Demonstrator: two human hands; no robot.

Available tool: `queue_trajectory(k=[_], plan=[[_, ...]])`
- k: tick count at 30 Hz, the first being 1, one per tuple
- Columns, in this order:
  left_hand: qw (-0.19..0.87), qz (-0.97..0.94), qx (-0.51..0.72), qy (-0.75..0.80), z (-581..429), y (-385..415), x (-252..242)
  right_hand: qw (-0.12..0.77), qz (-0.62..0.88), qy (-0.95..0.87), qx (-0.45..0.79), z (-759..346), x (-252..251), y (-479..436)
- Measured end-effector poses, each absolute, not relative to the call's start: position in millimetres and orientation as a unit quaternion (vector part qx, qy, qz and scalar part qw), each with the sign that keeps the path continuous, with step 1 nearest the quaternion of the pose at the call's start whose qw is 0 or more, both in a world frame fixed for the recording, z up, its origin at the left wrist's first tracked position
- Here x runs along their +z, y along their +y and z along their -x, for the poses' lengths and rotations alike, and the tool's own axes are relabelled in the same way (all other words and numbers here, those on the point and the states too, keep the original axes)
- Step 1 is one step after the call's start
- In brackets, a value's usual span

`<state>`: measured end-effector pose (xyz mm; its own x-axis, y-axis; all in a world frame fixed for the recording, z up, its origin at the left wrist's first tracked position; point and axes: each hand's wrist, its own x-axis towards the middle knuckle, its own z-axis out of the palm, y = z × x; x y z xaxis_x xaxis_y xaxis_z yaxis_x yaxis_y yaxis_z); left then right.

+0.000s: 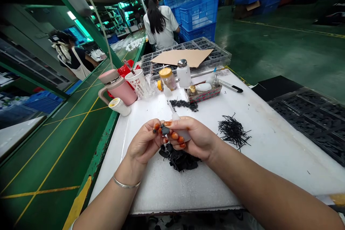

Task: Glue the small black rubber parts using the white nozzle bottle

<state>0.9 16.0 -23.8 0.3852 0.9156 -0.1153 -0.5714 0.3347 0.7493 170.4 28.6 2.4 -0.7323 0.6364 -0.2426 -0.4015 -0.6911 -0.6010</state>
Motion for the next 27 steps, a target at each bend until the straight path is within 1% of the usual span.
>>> queue_trajectory(k=[2,4,9,13,16,21,27], plan=[[0.773,-0.312,0.48,0.272,-1,15,-24,0.31,0.231,-0.311,0.868,-170,2,27],[0.779,-0.306,0.474,0.272,-1,15,-23,0.335,0.241,-0.4,0.818,-170,3,24],[0.797,-0.302,0.441,0.281,1,14,-22,0.382,0.284,-0.636,0.607,-175,10,18],[0.811,-0.301,0.423,0.269,3,14,-21,0.408,0.279,-0.756,0.428,-182,17,18],[0.816,-0.303,0.415,0.265,3,13,-21,0.407,0.247,-0.815,0.33,-186,18,21],[0.815,-0.298,0.412,0.276,3,13,-21,0.395,0.223,-0.854,0.255,-188,15,23],[0.817,-0.305,0.405,0.274,4,13,-23,0.386,0.219,-0.863,0.243,-188,15,22]])
